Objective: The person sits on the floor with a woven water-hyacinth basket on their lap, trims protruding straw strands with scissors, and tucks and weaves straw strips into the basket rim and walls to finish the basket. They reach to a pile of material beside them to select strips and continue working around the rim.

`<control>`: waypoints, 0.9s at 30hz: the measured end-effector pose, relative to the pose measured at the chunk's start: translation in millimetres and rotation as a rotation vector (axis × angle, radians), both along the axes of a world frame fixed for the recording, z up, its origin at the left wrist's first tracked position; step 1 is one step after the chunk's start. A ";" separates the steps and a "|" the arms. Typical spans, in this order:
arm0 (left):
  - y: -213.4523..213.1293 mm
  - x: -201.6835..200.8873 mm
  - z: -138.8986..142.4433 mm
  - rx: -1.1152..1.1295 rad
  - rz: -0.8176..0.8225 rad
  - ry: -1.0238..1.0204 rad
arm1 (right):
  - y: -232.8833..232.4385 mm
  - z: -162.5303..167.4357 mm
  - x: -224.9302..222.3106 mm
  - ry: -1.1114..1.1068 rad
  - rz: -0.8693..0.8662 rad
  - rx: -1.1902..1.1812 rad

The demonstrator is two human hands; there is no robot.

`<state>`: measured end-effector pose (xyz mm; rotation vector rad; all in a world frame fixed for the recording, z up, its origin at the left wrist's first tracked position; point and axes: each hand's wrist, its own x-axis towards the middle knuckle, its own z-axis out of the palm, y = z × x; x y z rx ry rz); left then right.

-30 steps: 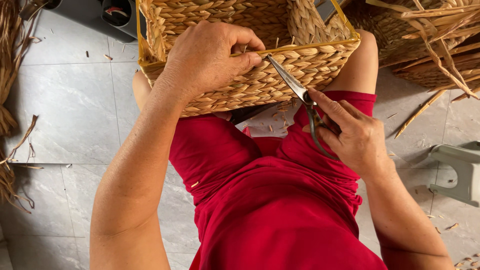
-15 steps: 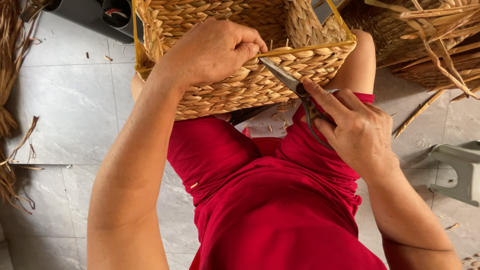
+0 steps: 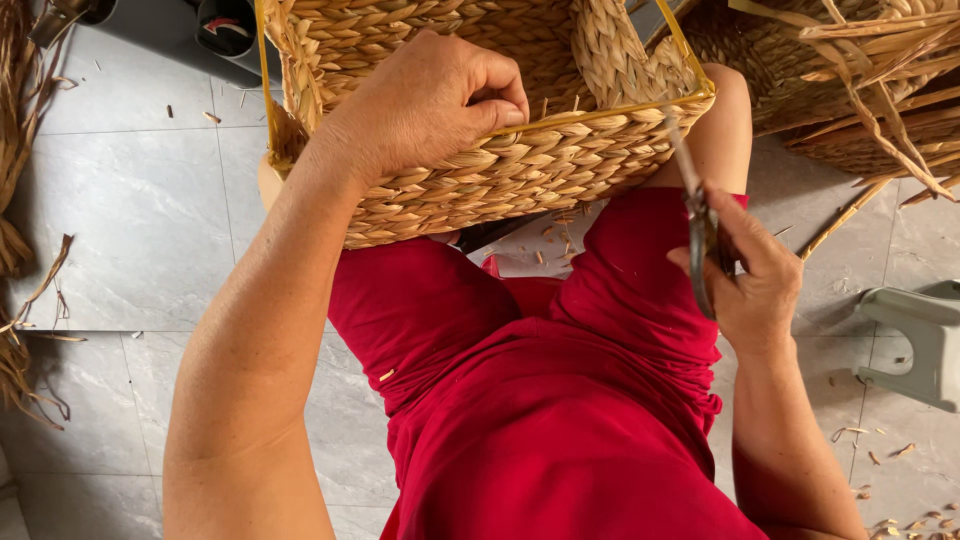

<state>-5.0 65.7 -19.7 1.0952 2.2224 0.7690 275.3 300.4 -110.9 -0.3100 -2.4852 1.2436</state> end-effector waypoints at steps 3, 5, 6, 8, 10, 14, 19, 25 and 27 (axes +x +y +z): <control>-2.9 10.9 0.3 0.028 0.039 0.165 | -3.0 -17.5 -4.3 -0.008 -0.109 -0.256; -3.9 17.1 0.9 0.045 0.035 0.177 | -5.2 -22.4 -10.2 -0.011 -0.186 -0.423; -4.2 19.4 1.4 0.053 0.033 0.183 | -5.6 -22.7 -13.4 0.034 -0.210 -0.560; -5.7 23.9 3.2 0.092 0.066 0.117 | -9.2 -22.8 -21.5 0.130 -0.258 -0.833; -7.8 25.8 5.8 0.107 0.067 0.066 | -9.5 -20.1 -27.6 0.160 -0.245 -0.860; -12.1 24.3 11.2 -0.035 0.098 -0.034 | -5.4 -16.3 -36.9 0.165 -0.244 -0.912; -21.2 11.6 18.0 -0.026 0.110 0.054 | -0.2 -19.8 -54.2 0.180 -0.272 -0.823; -29.5 -5.7 14.2 -0.009 0.062 0.058 | 2.2 -23.9 -68.6 0.111 -0.306 -0.609; -28.4 -9.3 7.5 0.007 0.069 0.045 | 5.5 -24.7 -71.3 0.101 -0.284 -0.629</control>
